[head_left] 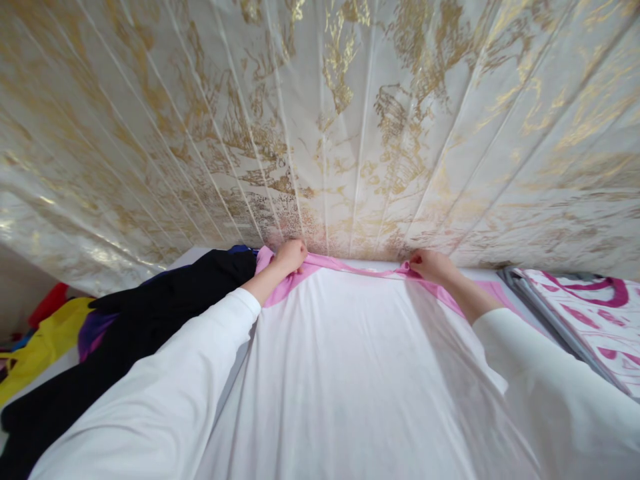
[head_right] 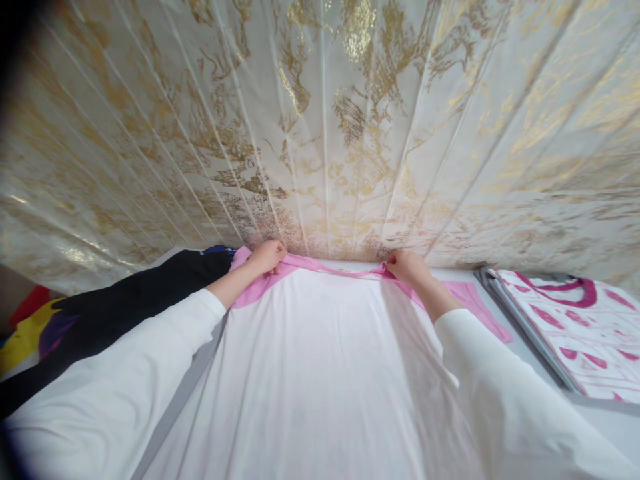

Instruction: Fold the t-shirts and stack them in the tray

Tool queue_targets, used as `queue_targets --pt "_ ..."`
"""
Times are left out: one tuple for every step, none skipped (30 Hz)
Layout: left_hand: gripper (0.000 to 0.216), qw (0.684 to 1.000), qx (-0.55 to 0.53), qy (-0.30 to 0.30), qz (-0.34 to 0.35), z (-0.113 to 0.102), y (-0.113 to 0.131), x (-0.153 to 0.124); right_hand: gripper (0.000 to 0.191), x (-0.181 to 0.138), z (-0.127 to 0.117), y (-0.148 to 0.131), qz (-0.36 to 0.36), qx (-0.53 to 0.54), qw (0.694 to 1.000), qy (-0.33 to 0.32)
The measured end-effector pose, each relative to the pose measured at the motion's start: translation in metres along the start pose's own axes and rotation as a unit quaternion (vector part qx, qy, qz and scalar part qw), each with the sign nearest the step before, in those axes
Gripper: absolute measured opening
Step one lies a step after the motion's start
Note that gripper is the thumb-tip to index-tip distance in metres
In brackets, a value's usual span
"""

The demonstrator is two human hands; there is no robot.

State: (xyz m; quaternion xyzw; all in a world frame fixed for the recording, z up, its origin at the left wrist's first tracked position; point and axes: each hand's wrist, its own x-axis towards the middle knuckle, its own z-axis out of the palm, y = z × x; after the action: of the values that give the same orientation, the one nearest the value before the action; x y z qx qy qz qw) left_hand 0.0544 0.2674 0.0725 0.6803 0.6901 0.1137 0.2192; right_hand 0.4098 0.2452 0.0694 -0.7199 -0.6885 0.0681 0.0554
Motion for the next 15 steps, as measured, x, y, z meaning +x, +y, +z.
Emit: queue_targets --pt "0.029 1.0 0.015 0.021 0.009 0.001 0.001 -0.003 0.019 -0.001 0.002 -0.001 0.006 0.003 1.0 0.014" --pt "0.03 0.999 0.03 0.042 0.018 0.002 0.001 -0.007 0.019 -0.002 0.004 -0.001 0.012 0.007 1.0 0.027" --pt "0.03 0.997 0.045 0.062 0.025 0.003 0.002 -0.01 0.019 -0.003 0.006 -0.002 0.017 0.011 0.999 0.039" --pt "0.03 0.994 0.061 0.079 0.031 0.004 0.002 -0.012 0.019 -0.004 0.009 -0.004 0.021 0.016 0.998 0.05" --pt "0.03 0.992 0.076 0.093 0.037 0.005 0.001 -0.014 0.019 -0.005 0.011 -0.005 0.024 0.021 0.998 0.061" --pt "0.03 0.99 0.09 0.103 0.043 0.005 0.0 -0.016 0.018 -0.006 0.012 -0.005 0.025 0.027 0.997 0.07" --pt "0.029 0.987 0.102 0.11 0.05 0.005 -0.001 -0.017 0.018 -0.006 0.013 -0.006 0.025 0.032 0.996 0.078" --pt "0.028 0.985 0.112 0.117 0.057 0.003 -0.003 -0.019 0.018 -0.006 0.013 -0.006 0.023 0.037 0.995 0.086" --pt "0.026 0.983 0.121 0.124 0.064 0.002 -0.004 -0.023 0.018 -0.007 0.012 -0.006 0.02 0.043 0.995 0.093" --pt "0.025 0.98 0.129 0.133 0.072 -0.001 -0.004 -0.028 0.019 -0.009 0.011 -0.006 0.014 0.048 0.994 0.1" --pt "0.024 0.977 0.136 0.141 0.081 -0.002 -0.003 -0.036 0.02 -0.013 0.01 -0.007 0.006 0.054 0.993 0.107" --pt "0.024 0.974 0.143 0.147 0.097 -0.003 -0.002 -0.047 0.022 -0.02 0.01 -0.009 -0.004 0.059 0.992 0.115" --pt "0.026 0.971 0.149 0.148 0.118 -0.002 -0.001 -0.06 0.026 -0.031 0.011 -0.013 -0.016 0.064 0.99 0.121" --pt "0.027 0.967 0.154 0.143 0.147 0.001 0.001 -0.076 0.03 -0.046 0.014 -0.019 -0.038 0.07 0.989 0.128" --pt "0.028 0.962 0.157 0.13 0.183 0.006 0.002 -0.092 0.034 -0.066 0.018 -0.026 -0.065 0.075 0.986 0.133"
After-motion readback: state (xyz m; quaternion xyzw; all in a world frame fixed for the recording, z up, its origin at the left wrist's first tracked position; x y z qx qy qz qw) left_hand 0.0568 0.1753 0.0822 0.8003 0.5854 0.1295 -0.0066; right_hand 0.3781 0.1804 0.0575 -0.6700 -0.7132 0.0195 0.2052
